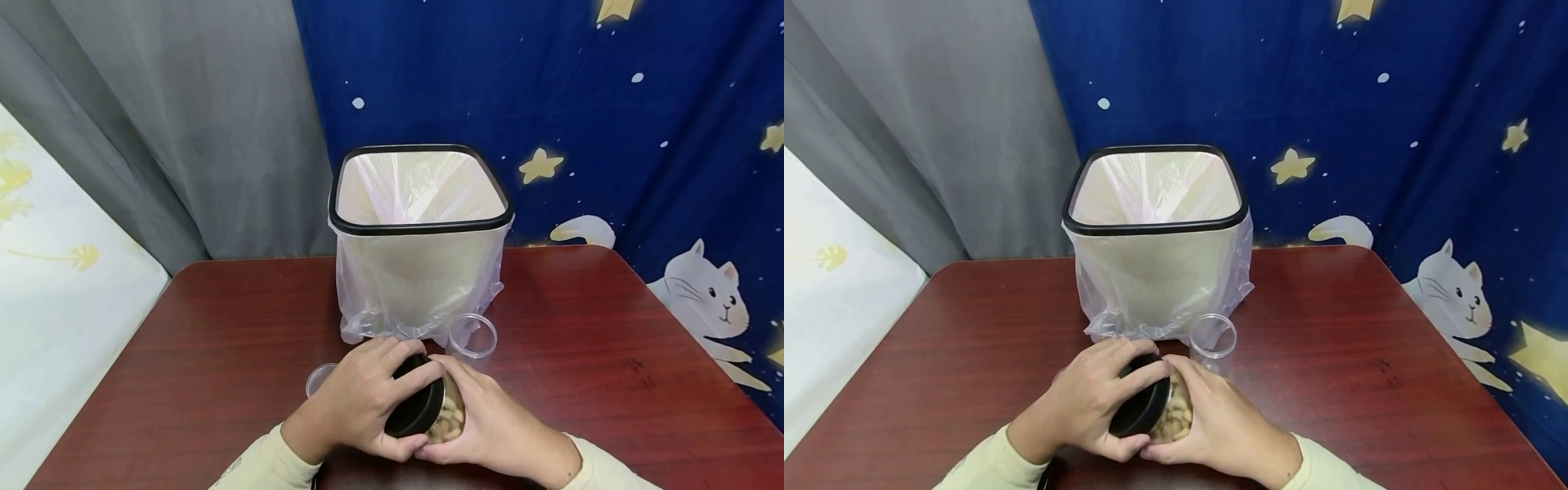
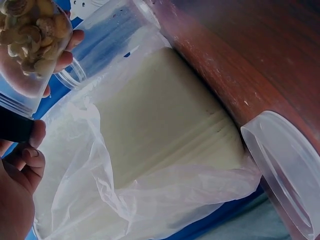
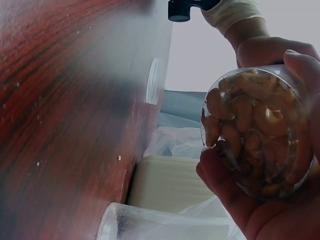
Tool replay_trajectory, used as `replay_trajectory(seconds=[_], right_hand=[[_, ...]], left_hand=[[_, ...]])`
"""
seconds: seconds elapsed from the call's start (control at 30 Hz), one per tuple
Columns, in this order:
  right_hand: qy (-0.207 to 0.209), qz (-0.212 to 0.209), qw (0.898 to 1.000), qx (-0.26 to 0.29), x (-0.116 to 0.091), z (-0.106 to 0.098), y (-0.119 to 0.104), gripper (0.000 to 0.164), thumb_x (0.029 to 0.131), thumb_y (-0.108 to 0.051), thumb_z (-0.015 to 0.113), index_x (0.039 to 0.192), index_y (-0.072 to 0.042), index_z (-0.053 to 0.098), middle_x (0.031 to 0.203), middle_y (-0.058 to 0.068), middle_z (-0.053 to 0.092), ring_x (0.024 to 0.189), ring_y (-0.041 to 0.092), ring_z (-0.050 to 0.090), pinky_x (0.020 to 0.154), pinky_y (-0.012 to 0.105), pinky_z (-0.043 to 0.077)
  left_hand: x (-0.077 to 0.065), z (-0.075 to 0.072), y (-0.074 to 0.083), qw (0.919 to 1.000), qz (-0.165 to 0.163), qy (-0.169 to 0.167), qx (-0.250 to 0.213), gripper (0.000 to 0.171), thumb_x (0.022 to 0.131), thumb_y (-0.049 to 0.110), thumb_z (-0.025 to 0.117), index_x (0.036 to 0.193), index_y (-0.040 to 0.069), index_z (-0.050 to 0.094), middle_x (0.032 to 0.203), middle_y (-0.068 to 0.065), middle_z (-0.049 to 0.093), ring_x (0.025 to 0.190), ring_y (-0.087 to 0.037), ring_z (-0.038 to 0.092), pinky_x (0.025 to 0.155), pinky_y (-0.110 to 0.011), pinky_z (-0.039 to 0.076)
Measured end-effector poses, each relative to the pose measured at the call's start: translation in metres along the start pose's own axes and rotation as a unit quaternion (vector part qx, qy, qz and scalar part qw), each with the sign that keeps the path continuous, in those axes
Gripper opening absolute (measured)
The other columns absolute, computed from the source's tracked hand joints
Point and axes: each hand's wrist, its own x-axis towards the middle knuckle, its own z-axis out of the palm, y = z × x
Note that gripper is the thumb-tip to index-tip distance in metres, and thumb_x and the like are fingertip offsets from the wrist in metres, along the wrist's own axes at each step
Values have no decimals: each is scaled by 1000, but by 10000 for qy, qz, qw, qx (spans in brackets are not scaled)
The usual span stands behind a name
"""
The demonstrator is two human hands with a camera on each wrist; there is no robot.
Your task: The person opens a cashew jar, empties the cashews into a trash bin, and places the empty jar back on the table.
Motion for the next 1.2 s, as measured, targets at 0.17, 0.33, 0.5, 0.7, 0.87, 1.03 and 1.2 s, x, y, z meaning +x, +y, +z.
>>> replay_trajectory(seconds=[0.17,0.33,0.5,0.7,0.87,1.03,1.2], right_hand=[[45,-15,10000,28,0,1,0,86,69,-53,87,140,-28,44,119,-19,59,97,-2,60,83,22,53],[174,11,9998,29,1,2,0,84,68,-50,88,137,-28,46,119,-19,59,97,-2,61,82,22,54],[223,54,9997,-97,0,4,-1,85,66,-45,90,137,-26,47,119,-17,60,97,-1,61,82,22,54],[236,206,9994,-171,1,4,-2,86,66,-43,90,138,-26,45,117,-15,61,96,0,61,81,23,54],[79,188,9998,61,1,2,-1,82,69,-49,88,136,-32,45,119,-21,58,98,-2,61,83,21,53],[-15,12,9997,246,3,-2,0,83,69,-47,88,138,-34,44,124,-22,57,103,-2,61,88,22,53],[-190,-301,9992,159,5,-8,3,89,70,-52,86,144,-28,42,134,-15,56,114,2,60,95,26,52]], left_hand=[[-1,0,1,10000,-59,-24,-6,70,77,64,56,126,14,64,112,-6,62,84,-16,59,75,-30,53],[0,0,2,9998,-202,-63,3,72,78,64,57,129,14,62,111,-6,61,84,-16,60,75,-30,53],[0,1,3,9996,-282,-20,-24,71,78,63,57,129,14,62,110,-6,61,83,-16,60,73,-30,53],[0,1,4,9987,-504,-72,-46,69,78,62,56,129,16,62,110,-5,61,86,-15,60,74,-30,53],[-2,0,4,9981,-501,-359,-75,73,82,67,52,135,17,59,114,-4,61,90,-14,62,76,-31,52],[-1,-4,1,9975,-308,-627,-109,77,84,72,49,142,22,53,119,-3,59,97,-15,62,81,-32,50],[0,-7,0,9984,18,-558,-76,79,83,73,50,144,23,53,124,-6,59,97,-17,61,79,-33,49]])
